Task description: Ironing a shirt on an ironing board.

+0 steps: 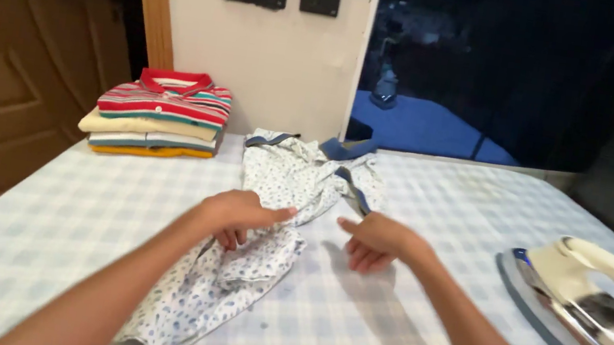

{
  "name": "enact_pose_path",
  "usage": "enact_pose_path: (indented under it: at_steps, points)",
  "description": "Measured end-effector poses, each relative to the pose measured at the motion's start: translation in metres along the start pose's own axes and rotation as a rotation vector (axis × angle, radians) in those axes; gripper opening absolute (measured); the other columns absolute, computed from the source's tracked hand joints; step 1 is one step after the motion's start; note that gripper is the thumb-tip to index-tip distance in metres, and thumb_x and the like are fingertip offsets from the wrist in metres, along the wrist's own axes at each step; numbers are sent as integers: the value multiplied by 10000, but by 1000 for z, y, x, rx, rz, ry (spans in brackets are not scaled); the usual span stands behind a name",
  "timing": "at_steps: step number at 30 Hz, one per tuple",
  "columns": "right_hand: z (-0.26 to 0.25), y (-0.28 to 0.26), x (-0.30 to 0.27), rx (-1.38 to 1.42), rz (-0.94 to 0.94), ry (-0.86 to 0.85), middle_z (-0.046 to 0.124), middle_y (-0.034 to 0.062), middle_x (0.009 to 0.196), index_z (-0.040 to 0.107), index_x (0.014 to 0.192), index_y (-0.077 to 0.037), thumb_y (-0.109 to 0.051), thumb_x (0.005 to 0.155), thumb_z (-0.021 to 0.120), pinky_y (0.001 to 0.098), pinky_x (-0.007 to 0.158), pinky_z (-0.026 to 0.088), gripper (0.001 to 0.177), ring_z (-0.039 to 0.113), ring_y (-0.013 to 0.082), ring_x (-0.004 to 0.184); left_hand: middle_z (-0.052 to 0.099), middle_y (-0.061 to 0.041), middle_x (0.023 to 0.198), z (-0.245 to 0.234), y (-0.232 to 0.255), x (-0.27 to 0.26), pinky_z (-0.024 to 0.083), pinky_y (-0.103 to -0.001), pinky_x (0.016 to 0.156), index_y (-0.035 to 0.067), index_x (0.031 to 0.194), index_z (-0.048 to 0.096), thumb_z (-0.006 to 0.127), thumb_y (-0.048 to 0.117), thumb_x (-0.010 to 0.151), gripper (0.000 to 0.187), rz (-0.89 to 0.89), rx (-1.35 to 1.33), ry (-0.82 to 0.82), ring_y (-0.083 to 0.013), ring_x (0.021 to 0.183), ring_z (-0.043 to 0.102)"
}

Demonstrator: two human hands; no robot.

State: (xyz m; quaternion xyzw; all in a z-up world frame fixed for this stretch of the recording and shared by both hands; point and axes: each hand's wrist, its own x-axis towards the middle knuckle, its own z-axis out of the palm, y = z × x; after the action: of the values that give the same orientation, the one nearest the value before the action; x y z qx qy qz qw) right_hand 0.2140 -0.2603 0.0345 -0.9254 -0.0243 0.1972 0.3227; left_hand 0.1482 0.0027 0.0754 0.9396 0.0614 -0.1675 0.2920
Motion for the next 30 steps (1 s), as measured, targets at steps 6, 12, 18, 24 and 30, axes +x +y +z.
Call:
enact_pose_path:
  at_steps: [6,12,18,24,30]
  points:
    - [39,-6,-14,229,-84,15,803,175,855,748,995,58,-530,995,543,361,593,645,622,777,244,661,765,-145,984,37,-17,59,600,-401,737,110,947,803,817,341,706,334,139,417,497,-278,866,727]
    - [58,-29,-32,924,-95,-159,719,169,1196,598,1277,-186,-435,956,597,463,902,631,407,736,280,1025,735,-115,992,8,-19,75,606,-462,798,52,1084,696,698,141,874,229,500,-1044,219,-275,925,735]
    - [89,-59,-28,1585,-409,-448,730,130,1173,680,1242,-109,-480,867,633,454,886,579,530,701,292,1018,747,-143,1016,12,13,-9,615,-428,842,11,1084,679,505,142,947,258,630,-1822,-105,-274,921,728]
    - [79,-42,42,1619,-394,-181,750,99,1152,680,1229,-33,-237,915,620,413,875,612,380,723,235,1027,759,-146,1033,16,-5,-80,607,-421,833,-26,1174,668,524,69,942,289,675,-1501,29,-248,910,734]
    - [-61,-13,-179,-11,-351,-191,783,106,954,720,1279,-150,-351,905,662,290,530,517,429,676,137,651,729,-48,985,-25,-80,-135,618,-355,771,168,1405,628,636,83,866,545,316,-593,-223,-149,833,709]
